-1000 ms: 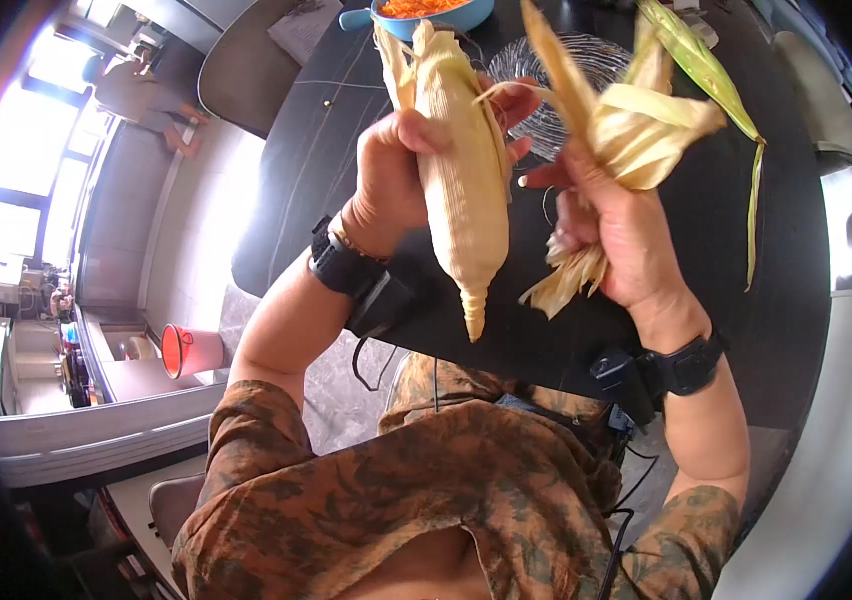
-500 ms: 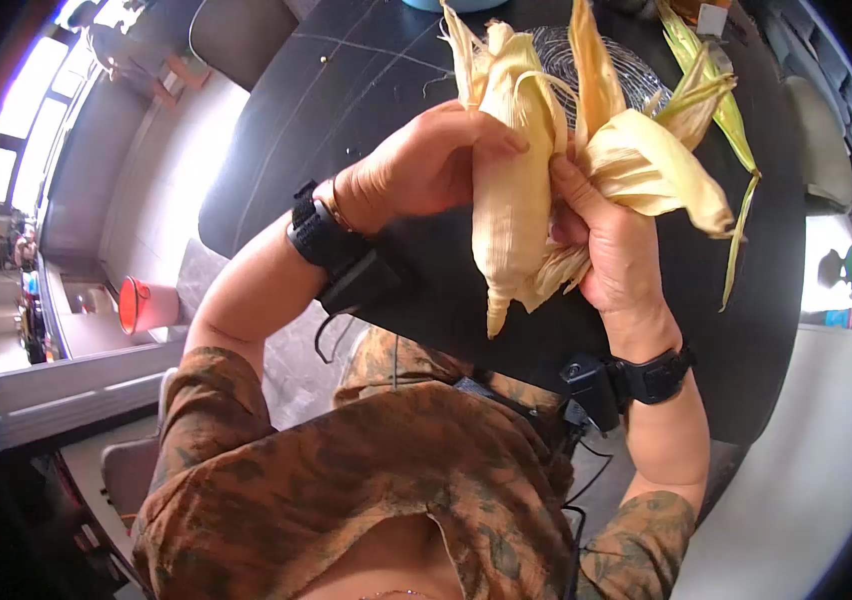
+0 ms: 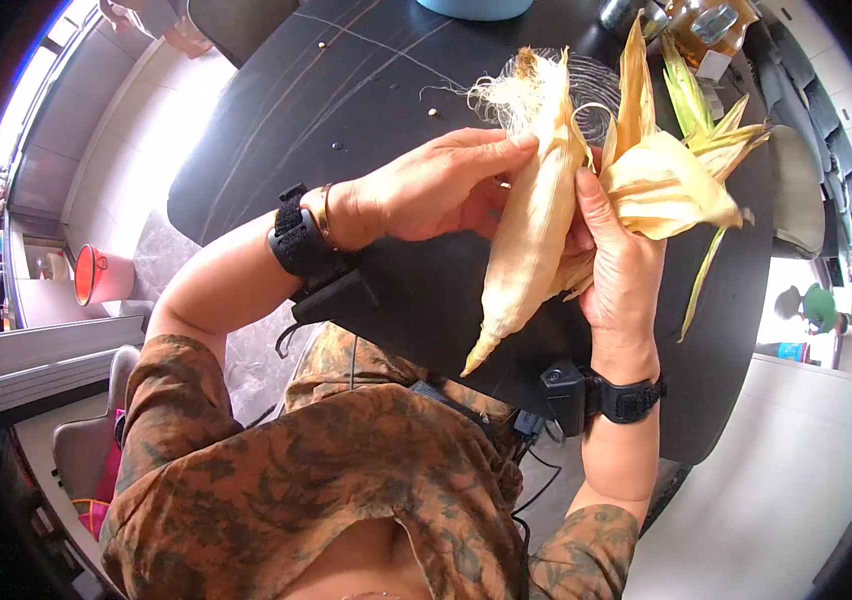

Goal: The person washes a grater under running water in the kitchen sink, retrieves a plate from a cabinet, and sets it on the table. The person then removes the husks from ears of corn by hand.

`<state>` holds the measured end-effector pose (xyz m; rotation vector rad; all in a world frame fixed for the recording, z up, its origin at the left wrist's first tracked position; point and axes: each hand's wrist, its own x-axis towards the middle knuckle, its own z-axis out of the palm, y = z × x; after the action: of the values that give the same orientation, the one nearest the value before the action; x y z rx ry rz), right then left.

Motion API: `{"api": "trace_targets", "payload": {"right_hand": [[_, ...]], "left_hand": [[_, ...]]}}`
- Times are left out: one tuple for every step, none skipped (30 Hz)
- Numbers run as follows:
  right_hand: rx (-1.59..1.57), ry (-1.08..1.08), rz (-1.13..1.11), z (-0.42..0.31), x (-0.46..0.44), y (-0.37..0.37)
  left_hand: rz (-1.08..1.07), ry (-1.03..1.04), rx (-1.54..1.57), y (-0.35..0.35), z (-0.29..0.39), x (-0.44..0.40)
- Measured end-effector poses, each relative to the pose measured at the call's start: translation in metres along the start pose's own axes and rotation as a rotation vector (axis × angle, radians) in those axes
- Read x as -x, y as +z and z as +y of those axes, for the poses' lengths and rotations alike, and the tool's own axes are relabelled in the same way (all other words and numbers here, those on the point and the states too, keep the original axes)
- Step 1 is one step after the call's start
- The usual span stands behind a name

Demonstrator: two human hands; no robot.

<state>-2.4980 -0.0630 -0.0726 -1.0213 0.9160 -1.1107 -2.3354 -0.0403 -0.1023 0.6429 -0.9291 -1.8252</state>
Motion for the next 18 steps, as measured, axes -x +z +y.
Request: {"api": "trace_targets", "payload": {"right_hand": [[-0.018,0.024,-0.054,0.005,-0.006,-0.014],[-0.041,0.048,-0.076,0.007,-0.008,-0.019],[-0.062,0.072,-0.098,0.009,-0.009,-0.023],[-0.088,0.097,-0.087,0.009,-0.01,-0.024],[-0.097,0.108,-0.084,0.009,-0.01,-0.024],[-0.107,0.118,-0.08,0.009,-0.01,-0.023],[-0.1,0.114,-0.085,0.008,-0.01,-0.021],[-0.091,0.107,-0.086,0.008,-0.01,-0.02],[-0.081,0.1,-0.087,0.007,-0.009,-0.018],[-0.068,0.089,-0.084,0.007,-0.008,-0.017],[-0.064,0.09,-0.074,0.007,-0.008,-0.017],[-0.059,0.09,-0.064,0.007,-0.008,-0.018],[-0.064,0.101,-0.05,0.007,-0.008,-0.018],[-0.066,0.103,-0.053,0.008,-0.008,-0.02],[-0.069,0.105,-0.056,0.008,-0.009,-0.021],[-0.067,0.097,-0.076,0.009,-0.01,-0.024],[-0.057,0.091,-0.067,0.009,-0.011,-0.024],[-0.046,0.084,-0.057,0.009,-0.011,-0.024]], "left_hand": [[-0.006,0.006,-0.005,0.0,0.0,0.0],[-0.012,0.013,-0.011,0.0,-0.001,0.0],[-0.017,0.019,-0.017,-0.001,-0.001,0.0],[-0.029,0.009,0.011,-0.001,-0.001,-0.001],[-0.043,0.0,0.038,-0.001,0.0,-0.001],[-0.057,-0.011,0.066,-0.001,0.0,-0.001],[-0.061,0.007,-0.044,0.0,0.001,-0.001],[-0.066,0.023,-0.153,0.0,0.002,0.0],[-0.07,0.039,-0.263,0.001,0.002,0.001],[-0.061,0.05,-0.252,-0.001,0.0,0.0],[-0.052,0.059,-0.24,-0.004,-0.003,-0.003],[-0.044,0.07,-0.229,-0.005,-0.006,-0.004],[-0.047,0.06,-0.203,-0.007,-0.007,-0.005],[-0.049,0.049,-0.177,-0.006,-0.006,-0.004],[-0.051,0.038,-0.152,-0.006,-0.005,-0.004],[-0.035,0.036,-0.138,-0.005,-0.005,-0.003],[-0.019,0.034,-0.123,-0.002,-0.005,-0.002],[-0.004,0.032,-0.109,0.0,-0.004,-0.001]]}}
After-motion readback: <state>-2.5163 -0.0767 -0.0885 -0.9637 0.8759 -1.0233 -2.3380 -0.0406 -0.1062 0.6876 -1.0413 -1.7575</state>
